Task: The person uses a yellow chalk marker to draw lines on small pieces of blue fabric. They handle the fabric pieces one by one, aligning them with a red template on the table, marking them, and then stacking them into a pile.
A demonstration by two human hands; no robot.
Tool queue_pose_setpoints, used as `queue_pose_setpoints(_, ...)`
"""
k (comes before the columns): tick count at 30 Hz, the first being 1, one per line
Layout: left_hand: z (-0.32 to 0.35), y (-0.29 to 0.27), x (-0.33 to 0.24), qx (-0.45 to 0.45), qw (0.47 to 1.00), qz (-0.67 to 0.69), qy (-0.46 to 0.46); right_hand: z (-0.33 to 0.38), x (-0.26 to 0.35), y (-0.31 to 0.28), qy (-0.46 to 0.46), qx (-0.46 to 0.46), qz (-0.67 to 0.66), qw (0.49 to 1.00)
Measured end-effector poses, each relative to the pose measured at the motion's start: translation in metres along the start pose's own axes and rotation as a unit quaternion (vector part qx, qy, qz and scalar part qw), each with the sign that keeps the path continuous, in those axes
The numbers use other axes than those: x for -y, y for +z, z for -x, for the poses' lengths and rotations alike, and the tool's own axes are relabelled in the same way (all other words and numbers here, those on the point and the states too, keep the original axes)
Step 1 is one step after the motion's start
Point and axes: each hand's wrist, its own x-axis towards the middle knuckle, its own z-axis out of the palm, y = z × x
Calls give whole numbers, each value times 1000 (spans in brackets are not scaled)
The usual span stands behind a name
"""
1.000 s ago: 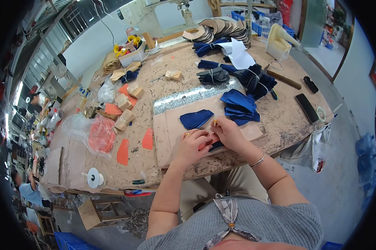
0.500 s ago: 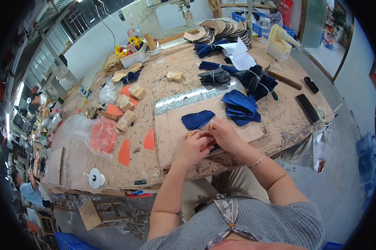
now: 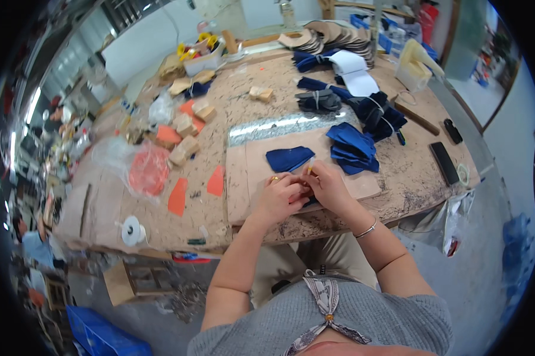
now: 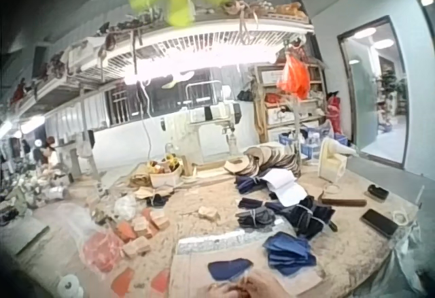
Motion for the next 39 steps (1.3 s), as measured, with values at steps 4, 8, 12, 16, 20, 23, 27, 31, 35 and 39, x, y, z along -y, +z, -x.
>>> queue_pose_setpoints(4, -1, 6, 2, -13, 1000, 23, 10, 9, -5, -3, 44, 21, 45, 998)
queue_pose_setpoints(8, -1, 3, -2, -12, 998, 66, 21, 9, -21, -2, 86, -33, -40, 995)
queue_pose_setpoints(12, 3, -1, 8, -116, 951, 287, -8, 10, -43, -18, 8, -130, -49, 990)
queue_pose_setpoints(16, 9, 0, 18, -290, 890, 342, -87, 7, 3, -11, -41, 41, 163, 985)
queue_pose_setpoints(20, 9, -9, 9, -342, 888, 280, -127, 9, 7, -9, 10, 128, 150, 980)
queue_pose_setpoints(23, 27, -3, 12, -327, 876, 333, -122, 12, -1, -5, 10, 85, 146, 986)
queue_pose_setpoints(27, 53, -1, 16, -407, 723, 536, -156, 14, -13, 4, -19, 54, 122, 991)
queue_pose_setpoints(31, 51, -1, 16, -387, 778, 472, -149, 7, -13, -4, 41, 46, 26, 998)
queue_pose_setpoints(35, 44, -6, 2, -332, 884, 301, -130, -20, -28, -66, 98, -24, -67, 993)
queue_pose_setpoints(39, 23, -19, -16, -289, 926, 223, -95, -32, -42, -114, 32, -155, 249, 955)
